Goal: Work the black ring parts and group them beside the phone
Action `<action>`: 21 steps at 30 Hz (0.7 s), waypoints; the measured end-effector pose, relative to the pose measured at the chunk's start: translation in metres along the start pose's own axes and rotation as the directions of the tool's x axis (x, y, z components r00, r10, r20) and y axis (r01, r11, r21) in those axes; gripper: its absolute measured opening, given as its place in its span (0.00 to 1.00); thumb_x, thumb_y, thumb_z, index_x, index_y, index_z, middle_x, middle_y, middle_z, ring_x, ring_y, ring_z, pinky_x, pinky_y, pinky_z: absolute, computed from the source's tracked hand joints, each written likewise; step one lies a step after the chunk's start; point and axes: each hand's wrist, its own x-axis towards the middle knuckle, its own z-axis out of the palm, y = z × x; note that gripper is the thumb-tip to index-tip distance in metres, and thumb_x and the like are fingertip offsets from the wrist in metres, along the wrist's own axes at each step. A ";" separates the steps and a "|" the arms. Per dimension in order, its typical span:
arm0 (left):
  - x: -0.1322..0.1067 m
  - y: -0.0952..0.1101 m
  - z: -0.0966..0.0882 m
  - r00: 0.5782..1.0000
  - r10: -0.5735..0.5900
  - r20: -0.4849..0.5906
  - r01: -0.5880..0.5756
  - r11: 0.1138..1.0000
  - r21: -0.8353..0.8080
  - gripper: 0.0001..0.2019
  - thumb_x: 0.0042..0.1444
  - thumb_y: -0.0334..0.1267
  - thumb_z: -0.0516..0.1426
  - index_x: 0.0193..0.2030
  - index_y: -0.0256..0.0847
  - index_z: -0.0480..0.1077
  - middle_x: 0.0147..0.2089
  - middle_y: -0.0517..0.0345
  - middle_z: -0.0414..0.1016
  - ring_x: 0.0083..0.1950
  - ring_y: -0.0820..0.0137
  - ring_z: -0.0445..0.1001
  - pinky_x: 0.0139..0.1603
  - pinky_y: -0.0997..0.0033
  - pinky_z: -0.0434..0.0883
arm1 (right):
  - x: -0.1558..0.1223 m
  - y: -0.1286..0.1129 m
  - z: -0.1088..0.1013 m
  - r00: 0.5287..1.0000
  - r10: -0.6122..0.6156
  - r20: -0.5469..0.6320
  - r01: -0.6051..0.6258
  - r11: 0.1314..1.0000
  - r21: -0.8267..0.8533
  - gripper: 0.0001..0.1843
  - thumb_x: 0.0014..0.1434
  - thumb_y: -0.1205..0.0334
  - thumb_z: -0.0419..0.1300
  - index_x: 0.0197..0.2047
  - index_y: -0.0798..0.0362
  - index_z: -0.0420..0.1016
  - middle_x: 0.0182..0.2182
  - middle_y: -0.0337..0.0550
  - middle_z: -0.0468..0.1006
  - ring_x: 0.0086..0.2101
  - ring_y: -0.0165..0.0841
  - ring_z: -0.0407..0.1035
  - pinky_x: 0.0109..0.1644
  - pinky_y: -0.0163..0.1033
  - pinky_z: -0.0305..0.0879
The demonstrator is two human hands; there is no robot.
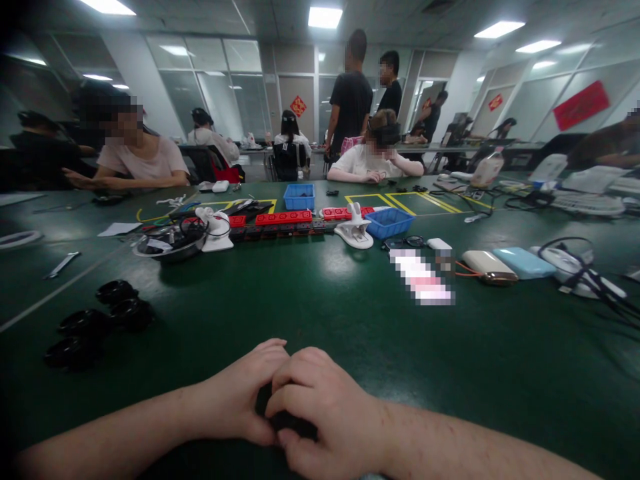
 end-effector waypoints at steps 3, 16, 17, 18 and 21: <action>0.000 -0.003 -0.007 0.996 0.079 0.049 -0.077 0.997 -0.028 0.13 0.40 0.40 0.65 0.30 0.41 0.67 0.35 0.65 0.69 0.42 0.68 0.70 0.61 0.59 0.49 | 0.001 -0.001 -0.001 0.998 -0.061 0.019 0.060 0.997 0.039 0.10 0.48 0.68 0.49 0.34 0.55 0.68 0.33 0.45 0.72 0.36 0.31 0.66 0.43 0.40 0.62; -0.001 0.003 -0.005 0.994 0.099 0.052 -0.098 0.995 -0.026 0.40 0.37 0.56 0.64 0.57 0.46 0.59 0.54 0.54 0.65 0.55 0.55 0.63 0.62 0.49 0.44 | -0.002 -0.003 -0.006 0.991 -0.136 0.015 0.137 0.990 -0.037 0.15 0.52 0.65 0.50 0.43 0.56 0.67 0.42 0.46 0.74 0.49 0.35 0.62 0.58 0.45 0.50; -0.001 0.004 -0.003 0.994 0.101 0.039 -0.101 0.995 -0.006 0.42 0.36 0.56 0.64 0.58 0.47 0.57 0.57 0.53 0.63 0.56 0.54 0.61 0.62 0.48 0.44 | -0.002 -0.003 -0.006 0.991 -0.130 -0.005 0.130 0.990 -0.058 0.15 0.53 0.64 0.50 0.44 0.56 0.67 0.43 0.46 0.73 0.50 0.35 0.62 0.59 0.46 0.49; -0.001 0.005 0.000 0.995 0.101 0.025 -0.101 0.995 0.012 0.42 0.36 0.56 0.64 0.58 0.47 0.56 0.57 0.53 0.62 0.56 0.53 0.60 0.62 0.47 0.44 | -0.002 -0.003 -0.006 0.992 -0.120 -0.025 0.118 0.990 -0.073 0.15 0.54 0.62 0.50 0.45 0.55 0.66 0.42 0.46 0.73 0.49 0.35 0.62 0.59 0.47 0.49; -0.001 0.009 0.006 0.999 0.027 -0.043 -0.025 0.999 0.030 0.38 0.34 0.54 0.66 0.53 0.44 0.62 0.50 0.53 0.66 0.51 0.55 0.64 0.58 0.49 0.53 | -0.002 -0.002 -0.002 0.994 -0.074 -0.080 0.066 0.994 -0.092 0.14 0.57 0.58 0.49 0.44 0.55 0.66 0.38 0.46 0.72 0.41 0.34 0.65 0.53 0.47 0.54</action>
